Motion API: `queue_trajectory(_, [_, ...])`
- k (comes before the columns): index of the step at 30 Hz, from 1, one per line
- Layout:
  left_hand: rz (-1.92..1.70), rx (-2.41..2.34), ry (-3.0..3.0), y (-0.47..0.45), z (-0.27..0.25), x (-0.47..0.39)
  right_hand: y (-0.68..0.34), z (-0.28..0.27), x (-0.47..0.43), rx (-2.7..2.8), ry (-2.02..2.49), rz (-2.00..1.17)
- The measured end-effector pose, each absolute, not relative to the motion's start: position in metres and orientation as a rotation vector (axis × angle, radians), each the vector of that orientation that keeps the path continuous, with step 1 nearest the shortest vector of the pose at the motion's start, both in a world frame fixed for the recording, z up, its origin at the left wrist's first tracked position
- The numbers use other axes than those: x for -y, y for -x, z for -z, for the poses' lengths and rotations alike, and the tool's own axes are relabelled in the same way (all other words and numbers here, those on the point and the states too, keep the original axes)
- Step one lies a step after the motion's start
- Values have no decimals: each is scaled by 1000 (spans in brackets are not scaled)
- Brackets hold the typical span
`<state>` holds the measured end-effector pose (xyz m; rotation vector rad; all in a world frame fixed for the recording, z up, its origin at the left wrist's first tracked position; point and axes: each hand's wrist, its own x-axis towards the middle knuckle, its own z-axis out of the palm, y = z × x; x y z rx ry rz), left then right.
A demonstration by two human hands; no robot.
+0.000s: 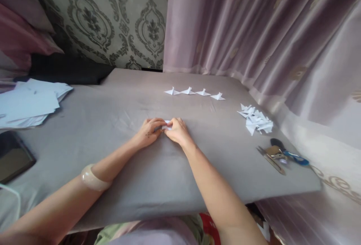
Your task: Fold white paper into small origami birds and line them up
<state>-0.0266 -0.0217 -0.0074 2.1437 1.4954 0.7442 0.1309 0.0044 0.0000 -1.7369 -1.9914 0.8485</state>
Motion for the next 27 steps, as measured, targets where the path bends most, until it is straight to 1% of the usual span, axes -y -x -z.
queue_trajectory(8, [-737,-1468,-2144,27,5,23,-137,-14,-14,1938,1779,-1162])
queue_trajectory(14, [-701,-1481,-2174,28,5,23,-144,-22,-20,1907,1740,-1308])
queue_trajectory(22, [-613,-1565,-2317,27,5,25,-161,-25,-25,1900,1537,-1425])
queue_trajectory(25, [-577,-1560,-2494,26,3,24,-168,-20,-23,1833,1463,-1398])
queue_trajectory(27, [-552,-1470,-2660,24,2,24,-172,-15,-20,1792,1435,-1347])
